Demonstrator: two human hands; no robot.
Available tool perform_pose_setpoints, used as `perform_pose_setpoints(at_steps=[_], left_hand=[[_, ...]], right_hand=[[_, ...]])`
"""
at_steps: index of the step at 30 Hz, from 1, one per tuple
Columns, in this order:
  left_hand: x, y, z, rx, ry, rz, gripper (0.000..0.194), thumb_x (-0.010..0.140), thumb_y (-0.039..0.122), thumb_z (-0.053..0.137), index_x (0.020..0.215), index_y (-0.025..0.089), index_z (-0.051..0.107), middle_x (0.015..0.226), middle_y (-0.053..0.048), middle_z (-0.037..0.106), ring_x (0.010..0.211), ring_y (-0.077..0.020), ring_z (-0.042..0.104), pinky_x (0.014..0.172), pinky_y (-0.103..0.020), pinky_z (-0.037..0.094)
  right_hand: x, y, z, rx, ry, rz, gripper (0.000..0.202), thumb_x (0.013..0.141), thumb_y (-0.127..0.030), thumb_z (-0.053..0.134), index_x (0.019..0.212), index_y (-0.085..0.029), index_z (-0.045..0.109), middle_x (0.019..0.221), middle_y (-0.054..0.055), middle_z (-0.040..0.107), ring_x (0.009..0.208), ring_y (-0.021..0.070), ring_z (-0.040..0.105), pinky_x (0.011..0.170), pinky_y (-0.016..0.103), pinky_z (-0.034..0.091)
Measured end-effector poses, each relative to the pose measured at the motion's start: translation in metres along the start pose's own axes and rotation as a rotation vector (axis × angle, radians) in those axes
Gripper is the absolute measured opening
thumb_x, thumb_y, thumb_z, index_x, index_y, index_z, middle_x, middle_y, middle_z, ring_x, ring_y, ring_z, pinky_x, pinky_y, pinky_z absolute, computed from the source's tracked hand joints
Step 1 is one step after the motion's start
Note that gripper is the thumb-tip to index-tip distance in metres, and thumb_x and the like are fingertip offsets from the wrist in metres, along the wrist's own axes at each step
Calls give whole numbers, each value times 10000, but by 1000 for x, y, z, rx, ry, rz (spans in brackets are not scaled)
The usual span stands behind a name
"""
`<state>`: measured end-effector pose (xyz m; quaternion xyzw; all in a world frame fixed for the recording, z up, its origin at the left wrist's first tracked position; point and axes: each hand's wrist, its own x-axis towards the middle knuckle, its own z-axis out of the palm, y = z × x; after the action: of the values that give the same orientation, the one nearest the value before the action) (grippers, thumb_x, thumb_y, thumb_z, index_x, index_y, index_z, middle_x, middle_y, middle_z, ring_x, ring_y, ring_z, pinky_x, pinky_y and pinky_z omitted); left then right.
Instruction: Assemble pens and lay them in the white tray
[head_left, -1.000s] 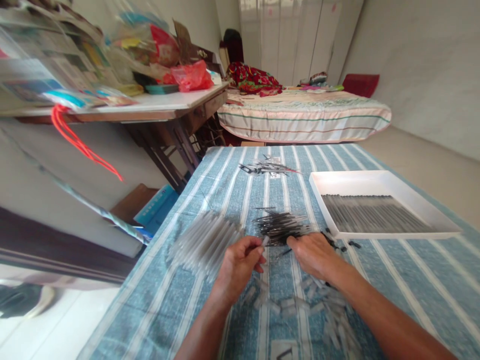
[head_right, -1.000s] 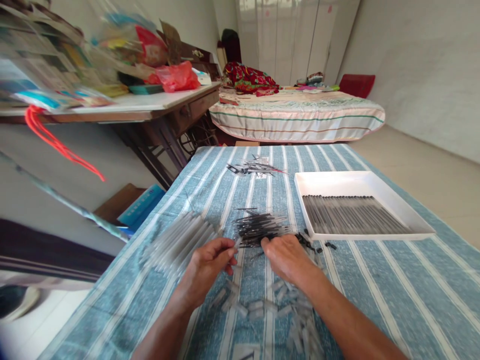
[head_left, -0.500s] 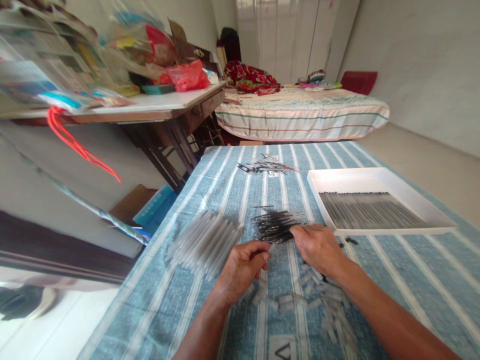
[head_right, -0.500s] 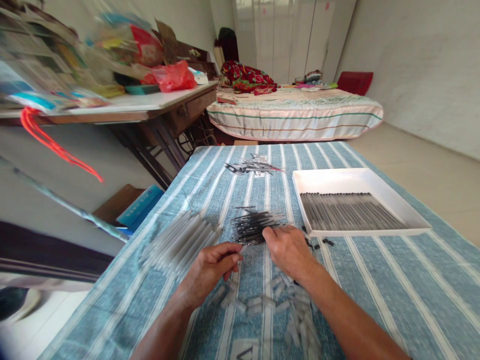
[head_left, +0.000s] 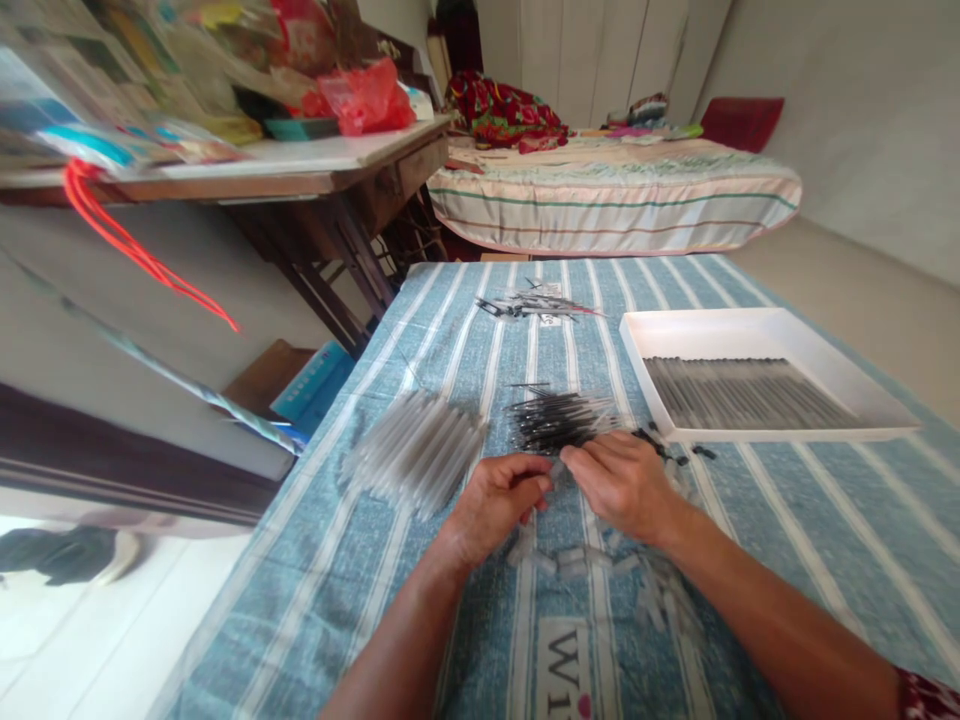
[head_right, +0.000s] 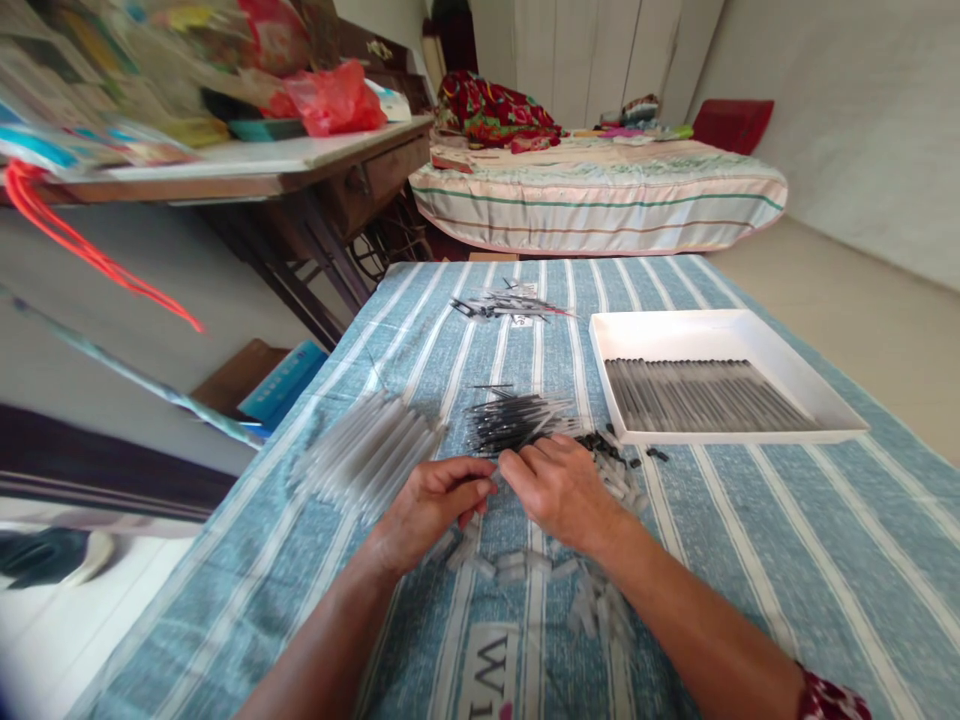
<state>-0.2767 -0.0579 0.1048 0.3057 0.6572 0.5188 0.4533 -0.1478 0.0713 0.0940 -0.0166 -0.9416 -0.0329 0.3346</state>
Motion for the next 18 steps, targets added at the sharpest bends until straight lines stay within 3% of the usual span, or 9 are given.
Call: perform_pose_setpoints(at_steps=[4, 7, 9, 12, 14, 18], left_hand=[[0, -2, 0, -243, 11, 91, 170, 715, 235, 688, 851, 134, 685, 583, 15, 600, 485, -67, 462, 487, -204, 355], [0, -1, -1, -409, 39, 169, 179, 705, 228, 708, 855, 136, 675, 692, -23, 653, 548, -88, 515, 503, -209, 383], [0, 0, -1, -484, 62, 209, 192, 692, 218, 717, 858, 134, 669, 741, -37, 664, 575, -100, 535, 500, -211, 392], [0, 3, -1, -528, 69, 244, 178, 689, 202, 715, 846, 134, 663, 730, -28, 654, 565, -94, 532, 486, -205, 389], [-1, 4, -1, -531, 62, 254, 164, 699, 200, 706, 844, 137, 661, 747, -29, 652, 568, -93, 537, 485, -203, 391], [-3, 6, 0, -545, 50, 261, 197, 715, 191, 688, 906, 150, 665, 758, -32, 651, 563, -90, 536, 473, -195, 384]], right_hand=[[-2, -1, -9, 108, 52, 112, 240, 896, -141, 426, 1022, -142, 630, 637, 37, 628, 600, 143, 550, 632, 284, 385], [-3, 6, -17, 235, 33, 296, 230, 895, -215, 450, 1007, -158, 643, 757, 66, 683, 656, 146, 596, 671, 269, 426], [-3, 13, -22, 363, -129, 357, 209, 878, -244, 473, 922, -175, 666, 738, 42, 682, 639, 131, 595, 643, 240, 423], [-2, 22, -29, 518, -527, 350, 139, 806, -226, 550, 798, -195, 685, 607, -23, 635, 546, 98, 544, 545, 195, 364], [-2, 27, -32, 546, -713, 348, 104, 766, -208, 584, 746, -197, 686, 560, -45, 609, 517, 88, 515, 517, 184, 324], [-6, 36, -32, 404, -780, 401, 116, 763, -189, 573, 754, -199, 688, 603, -28, 646, 553, 108, 546, 530, 200, 300]])
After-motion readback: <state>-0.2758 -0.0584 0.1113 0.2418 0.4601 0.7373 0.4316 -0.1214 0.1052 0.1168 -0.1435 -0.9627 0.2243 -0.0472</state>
